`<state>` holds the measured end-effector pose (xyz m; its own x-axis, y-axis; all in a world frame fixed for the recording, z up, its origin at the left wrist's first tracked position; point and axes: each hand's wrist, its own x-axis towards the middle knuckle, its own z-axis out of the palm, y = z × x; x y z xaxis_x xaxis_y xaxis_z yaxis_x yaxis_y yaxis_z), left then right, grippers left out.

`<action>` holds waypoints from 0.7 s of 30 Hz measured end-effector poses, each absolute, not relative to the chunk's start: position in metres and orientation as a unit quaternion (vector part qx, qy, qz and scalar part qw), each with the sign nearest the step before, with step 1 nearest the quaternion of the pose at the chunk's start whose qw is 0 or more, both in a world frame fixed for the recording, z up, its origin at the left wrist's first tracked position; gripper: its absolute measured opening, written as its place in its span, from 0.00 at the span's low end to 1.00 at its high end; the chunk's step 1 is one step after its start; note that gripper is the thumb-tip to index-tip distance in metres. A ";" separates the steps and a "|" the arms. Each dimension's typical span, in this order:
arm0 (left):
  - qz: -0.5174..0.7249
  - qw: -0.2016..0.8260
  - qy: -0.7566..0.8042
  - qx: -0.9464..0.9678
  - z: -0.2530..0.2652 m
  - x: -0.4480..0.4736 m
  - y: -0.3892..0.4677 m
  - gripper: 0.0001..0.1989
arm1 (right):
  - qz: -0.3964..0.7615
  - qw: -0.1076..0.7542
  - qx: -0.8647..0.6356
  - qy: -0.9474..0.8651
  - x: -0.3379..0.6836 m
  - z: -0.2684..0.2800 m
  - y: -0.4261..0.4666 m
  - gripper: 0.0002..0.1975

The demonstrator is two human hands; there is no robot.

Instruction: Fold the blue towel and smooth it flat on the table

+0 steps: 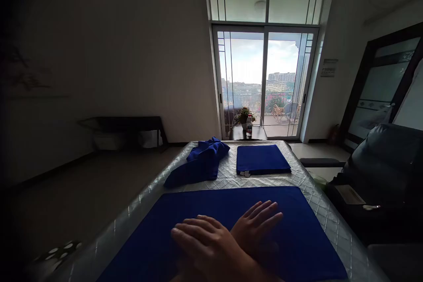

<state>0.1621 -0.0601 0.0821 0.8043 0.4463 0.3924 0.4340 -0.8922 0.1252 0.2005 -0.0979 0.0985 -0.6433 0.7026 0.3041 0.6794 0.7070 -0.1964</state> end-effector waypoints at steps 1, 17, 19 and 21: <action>0.200 0.007 0.251 0.947 0.081 0.148 -0.056 0.27 | 0.044 0.196 -0.374 -0.905 0.215 0.102 -0.098 0.26; 0.175 0.006 0.518 0.837 -0.006 -0.021 -0.011 0.25 | 0.052 0.141 -0.638 -0.755 0.335 0.012 -0.036 0.32; 0.176 -0.006 0.497 0.850 -0.004 -0.001 -0.012 0.26 | 0.056 0.148 -0.612 -0.775 0.312 0.018 -0.041 0.32; 0.164 -0.005 0.462 0.872 -0.004 0.023 -0.016 0.29 | 0.076 0.156 -0.577 -0.798 0.283 0.021 -0.045 0.33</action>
<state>0.0233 -0.0157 -0.0044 0.5195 0.8037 0.2901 0.8072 -0.5729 0.1420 0.2826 -0.0447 0.0211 -0.2861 0.9444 0.1619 0.8967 0.3234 -0.3021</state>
